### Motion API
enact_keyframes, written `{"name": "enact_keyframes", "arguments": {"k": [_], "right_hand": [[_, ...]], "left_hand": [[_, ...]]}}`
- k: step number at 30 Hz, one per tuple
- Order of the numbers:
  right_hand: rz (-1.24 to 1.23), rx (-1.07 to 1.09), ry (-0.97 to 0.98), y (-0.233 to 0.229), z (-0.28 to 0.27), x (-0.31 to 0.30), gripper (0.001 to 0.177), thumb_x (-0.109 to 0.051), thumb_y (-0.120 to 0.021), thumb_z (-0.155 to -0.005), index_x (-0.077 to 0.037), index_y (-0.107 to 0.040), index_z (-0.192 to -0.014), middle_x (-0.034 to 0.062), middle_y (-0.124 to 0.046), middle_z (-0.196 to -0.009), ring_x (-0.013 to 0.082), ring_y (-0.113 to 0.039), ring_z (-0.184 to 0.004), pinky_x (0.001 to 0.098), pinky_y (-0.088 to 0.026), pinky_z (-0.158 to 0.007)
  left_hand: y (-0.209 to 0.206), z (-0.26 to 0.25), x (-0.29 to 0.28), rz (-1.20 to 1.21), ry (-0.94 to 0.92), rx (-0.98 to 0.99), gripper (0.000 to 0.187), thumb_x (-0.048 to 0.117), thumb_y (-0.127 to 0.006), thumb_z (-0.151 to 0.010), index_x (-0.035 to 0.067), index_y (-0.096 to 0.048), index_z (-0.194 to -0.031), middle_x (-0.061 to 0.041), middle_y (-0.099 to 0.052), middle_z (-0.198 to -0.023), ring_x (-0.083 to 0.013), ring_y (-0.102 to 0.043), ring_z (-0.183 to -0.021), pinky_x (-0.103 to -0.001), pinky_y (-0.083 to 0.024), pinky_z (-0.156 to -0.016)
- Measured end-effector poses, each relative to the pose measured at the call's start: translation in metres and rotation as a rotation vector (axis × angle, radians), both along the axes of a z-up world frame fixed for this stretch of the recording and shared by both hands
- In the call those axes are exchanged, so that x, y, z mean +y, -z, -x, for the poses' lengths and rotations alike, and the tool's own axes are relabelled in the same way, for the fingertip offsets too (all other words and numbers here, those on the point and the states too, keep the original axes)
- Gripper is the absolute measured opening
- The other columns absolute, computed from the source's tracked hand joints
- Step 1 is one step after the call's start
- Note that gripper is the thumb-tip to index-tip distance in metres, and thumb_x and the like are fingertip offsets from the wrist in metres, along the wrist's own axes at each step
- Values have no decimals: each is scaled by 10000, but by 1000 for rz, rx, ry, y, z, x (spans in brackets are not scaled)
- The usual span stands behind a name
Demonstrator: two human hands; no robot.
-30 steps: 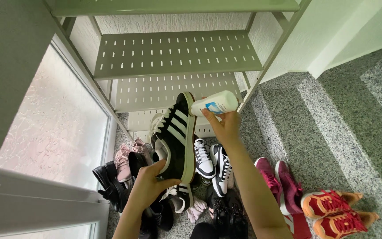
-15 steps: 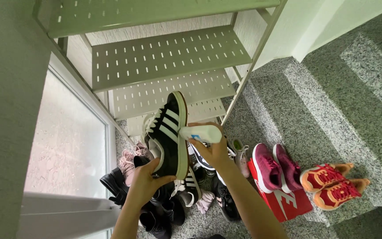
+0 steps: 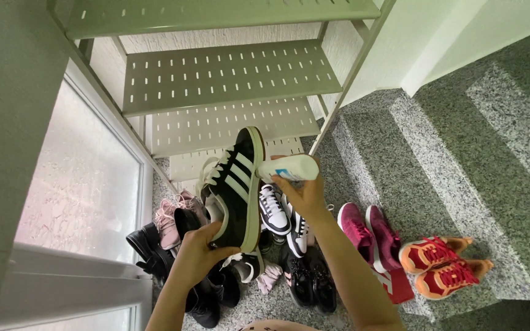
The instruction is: Cleaning a pair of sneakers using a cleaning solution and a cloth
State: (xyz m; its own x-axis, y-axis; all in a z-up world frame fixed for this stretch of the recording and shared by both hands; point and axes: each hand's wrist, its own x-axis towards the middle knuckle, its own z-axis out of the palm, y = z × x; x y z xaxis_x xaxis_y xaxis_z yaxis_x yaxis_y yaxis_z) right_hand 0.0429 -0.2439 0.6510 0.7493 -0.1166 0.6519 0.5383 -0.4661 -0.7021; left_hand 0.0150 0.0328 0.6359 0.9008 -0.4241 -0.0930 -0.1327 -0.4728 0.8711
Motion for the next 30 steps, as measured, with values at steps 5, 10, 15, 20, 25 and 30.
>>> {"name": "enact_keyframes", "arguments": {"k": [5,10,15,20,25,30], "right_hand": [[-107,118,-88,-13,-3,-24,346,-210,-781,-882,-93,-697,-1197,94,-728,-1181,249,-696,-1068,338,-589,-927],[-140,130,-78,-25,-15,-36,326,-187,-748,-905,-53,-678,-1194,133,-729,-1197,287,-713,-1110,338,-642,-868],[-270,140,-107,-37,-24,-34,376,-193,-762,-895,-25,-642,-1210,152,-726,-1205,298,-706,-1151,331,-659,-853],[-176,34,-64,-44,-9,-21,345,-182,-752,-919,1,-639,-1188,151,-697,-1215,308,-677,-1160,340,-634,-896],[-80,52,11,-9,4,-17,422,-239,-755,-917,-29,-577,-1236,164,-667,-1231,312,-684,-1130,319,-618,-871],[-92,60,-94,-8,29,2,374,-95,-754,-905,-12,-641,-1252,177,-525,-1309,333,-615,-1215,315,-628,-966]], "left_hand": [[-6,23,-17,-6,12,-46,341,307,-908,-741,110,-743,-966,25,-764,-812,-74,-690,-709,-261,-537,-605],[-4,33,-20,-42,43,-93,329,293,-927,-727,120,-739,-934,29,-733,-832,-103,-668,-737,-268,-512,-658],[-6,40,-12,-50,108,-113,322,274,-912,-750,104,-730,-954,8,-719,-870,-141,-649,-777,-286,-505,-704],[-8,36,-5,-114,106,-102,296,283,-913,-765,120,-703,-896,15,-676,-807,-138,-627,-756,-283,-477,-691],[-7,34,0,-111,78,-112,337,287,-926,-769,119,-640,-827,25,-610,-754,-115,-549,-694,-278,-424,-625],[-3,32,7,-47,61,-138,310,280,-913,-755,104,-700,-895,14,-680,-793,-119,-605,-698,-275,-456,-613]]}}
